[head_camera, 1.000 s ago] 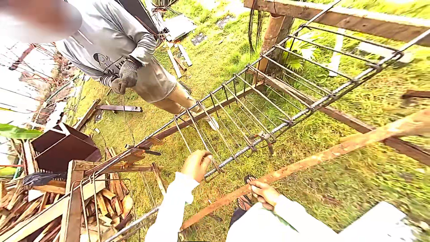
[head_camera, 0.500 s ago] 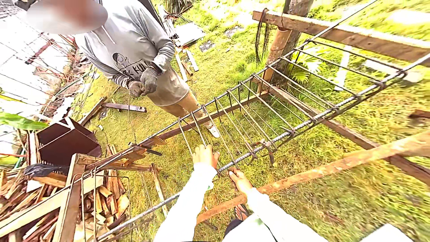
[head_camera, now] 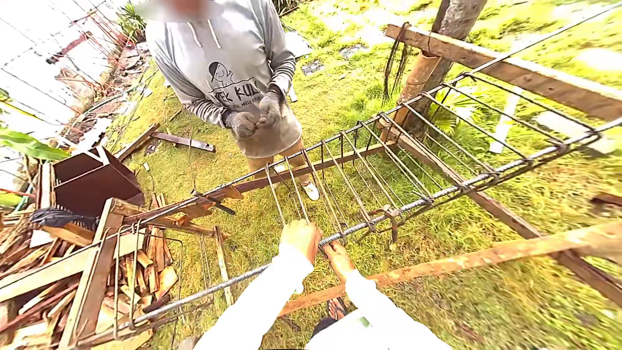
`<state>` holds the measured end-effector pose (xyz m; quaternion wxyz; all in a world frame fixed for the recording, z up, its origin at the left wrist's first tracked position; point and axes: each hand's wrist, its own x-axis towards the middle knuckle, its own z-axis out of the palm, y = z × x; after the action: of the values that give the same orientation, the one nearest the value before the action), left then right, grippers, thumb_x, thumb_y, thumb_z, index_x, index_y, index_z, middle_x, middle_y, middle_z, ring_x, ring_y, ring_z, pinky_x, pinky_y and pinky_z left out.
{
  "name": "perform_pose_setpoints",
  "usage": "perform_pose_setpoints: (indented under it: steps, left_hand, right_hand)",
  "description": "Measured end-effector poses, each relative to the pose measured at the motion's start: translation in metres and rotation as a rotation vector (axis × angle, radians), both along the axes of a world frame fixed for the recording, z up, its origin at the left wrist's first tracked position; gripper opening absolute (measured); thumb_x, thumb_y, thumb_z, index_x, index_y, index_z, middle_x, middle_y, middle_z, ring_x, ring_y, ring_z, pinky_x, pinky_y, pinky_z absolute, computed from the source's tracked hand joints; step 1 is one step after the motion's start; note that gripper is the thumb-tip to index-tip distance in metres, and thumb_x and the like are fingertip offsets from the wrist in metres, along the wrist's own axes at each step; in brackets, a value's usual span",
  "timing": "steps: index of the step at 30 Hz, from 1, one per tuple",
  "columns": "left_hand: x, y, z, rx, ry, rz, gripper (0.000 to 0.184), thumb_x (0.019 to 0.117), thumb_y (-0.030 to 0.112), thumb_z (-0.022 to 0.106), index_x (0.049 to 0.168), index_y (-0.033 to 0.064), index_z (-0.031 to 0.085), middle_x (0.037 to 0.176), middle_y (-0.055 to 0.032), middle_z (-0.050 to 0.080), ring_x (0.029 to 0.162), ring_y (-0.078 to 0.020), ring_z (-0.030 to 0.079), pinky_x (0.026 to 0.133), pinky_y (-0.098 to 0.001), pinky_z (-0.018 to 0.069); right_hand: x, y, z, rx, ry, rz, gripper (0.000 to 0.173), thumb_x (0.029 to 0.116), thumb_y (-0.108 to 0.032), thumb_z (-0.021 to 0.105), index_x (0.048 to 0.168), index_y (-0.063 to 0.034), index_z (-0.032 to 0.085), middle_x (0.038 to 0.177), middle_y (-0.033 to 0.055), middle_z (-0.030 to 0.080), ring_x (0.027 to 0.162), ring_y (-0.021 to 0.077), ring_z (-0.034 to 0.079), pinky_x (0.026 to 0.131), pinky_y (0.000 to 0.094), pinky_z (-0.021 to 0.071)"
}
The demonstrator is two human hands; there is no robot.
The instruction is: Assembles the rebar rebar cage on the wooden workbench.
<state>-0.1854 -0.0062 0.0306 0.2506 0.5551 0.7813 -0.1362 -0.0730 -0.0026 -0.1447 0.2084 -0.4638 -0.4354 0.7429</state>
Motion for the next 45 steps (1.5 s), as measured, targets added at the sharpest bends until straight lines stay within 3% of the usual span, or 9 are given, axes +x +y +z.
perform_pose_setpoints:
  steps: [6,10,14,18,20,23,33,40,45]
  left_hand:
    - [0.020,-0.079,-0.052,0.455,-0.544,0.765,0.037,0.1101,0.027,0.044,0.111,0.0029,0.072,0.102,-0.0113,0.072,0.094,-0.0225,0.066,0.090,-0.0453,0.0518]
    - [0.049,-0.114,-0.119,0.646,-0.862,1.004,0.033,0.1096,0.020,0.041,0.105,-0.0012,0.067,0.078,-0.0029,0.057,0.061,-0.0098,0.049,0.060,-0.0302,0.0456]
    - [0.050,-0.115,-0.159,0.672,-0.864,0.905,0.035,0.1083,0.018,0.043,0.111,-0.0059,0.068,0.108,-0.0182,0.068,0.100,-0.0230,0.064,0.094,-0.0416,0.0512]
    - [0.048,-0.102,-0.181,0.688,-0.705,0.835,0.037,0.1092,0.019,0.045,0.123,-0.0078,0.066,0.128,-0.0277,0.064,0.123,-0.0363,0.061,0.110,-0.0492,0.0454]
    - [0.051,-0.097,-0.188,0.695,-0.636,0.841,0.039,0.1096,0.022,0.044,0.125,-0.0061,0.066,0.129,-0.0266,0.063,0.124,-0.0366,0.060,0.110,-0.0498,0.0455]
    - [0.055,-0.093,-0.197,0.706,-0.564,0.870,0.041,0.1101,0.027,0.043,0.127,-0.0028,0.067,0.131,-0.0244,0.063,0.123,-0.0360,0.062,0.107,-0.0520,0.0480]
    - [0.052,-0.114,-0.155,0.933,-0.459,0.923,0.029,0.1045,0.020,0.055,0.104,-0.0037,0.073,0.101,-0.0199,0.070,0.092,-0.0315,0.070,0.086,-0.0495,0.0571]
    - [0.050,-0.093,-0.166,0.706,-0.584,1.249,0.038,0.1042,0.033,0.061,0.118,-0.0020,0.068,0.111,-0.0190,0.071,0.103,-0.0308,0.068,0.096,-0.0501,0.0527]
    - [0.040,-0.088,-0.180,0.679,-0.733,1.480,0.069,0.0937,0.036,0.077,0.143,-0.0027,0.047,0.120,-0.0254,0.063,0.104,-0.0367,0.064,0.091,-0.0537,0.0528]
  right_hand:
    - [0.004,0.008,0.000,0.034,-0.042,0.055,0.030,0.1071,-0.016,0.050,0.129,0.0009,0.063,0.120,0.0139,0.068,0.105,0.0151,0.064,0.092,0.0343,0.0519]
    - [0.003,0.005,-0.006,0.073,-0.067,0.027,0.026,0.1076,-0.016,0.049,0.118,0.0020,0.064,0.098,0.0084,0.064,0.082,0.0116,0.059,0.077,0.0315,0.0507]
    - [0.007,0.002,-0.001,0.083,-0.111,0.006,0.025,0.1049,-0.013,0.047,0.109,0.0030,0.065,0.083,0.0051,0.057,0.068,0.0104,0.052,0.066,0.0297,0.0471]
    - [0.018,-0.005,-0.001,0.180,-0.077,0.133,0.050,0.0946,-0.029,0.053,0.134,0.0009,0.057,0.131,0.0156,0.058,0.107,0.0146,0.058,0.088,0.0325,0.0496]
    - [0.020,-0.006,0.004,0.260,-0.150,0.218,0.064,0.0952,-0.047,0.058,0.141,-0.0023,0.054,0.147,0.0180,0.051,0.131,0.0208,0.054,0.107,0.0379,0.0479]
    - [0.015,-0.010,0.012,0.361,-0.305,0.215,0.058,0.0998,-0.046,0.058,0.136,-0.0008,0.059,0.145,0.0205,0.053,0.134,0.0271,0.052,0.113,0.0424,0.0441]
    - [0.012,-0.011,0.032,0.349,-0.417,0.275,0.061,0.1023,-0.052,0.052,0.137,-0.0016,0.057,0.141,0.0210,0.054,0.130,0.0312,0.054,0.110,0.0481,0.0448]
    - [0.000,-0.011,0.039,0.396,-0.617,0.341,0.065,0.1030,-0.058,0.049,0.136,-0.0016,0.058,0.136,0.0206,0.057,0.127,0.0327,0.057,0.109,0.0495,0.0462]
    - [-0.002,-0.014,0.034,0.431,-0.619,0.329,0.065,0.1047,-0.056,0.045,0.136,-0.0005,0.056,0.136,0.0211,0.057,0.128,0.0328,0.057,0.109,0.0489,0.0466]
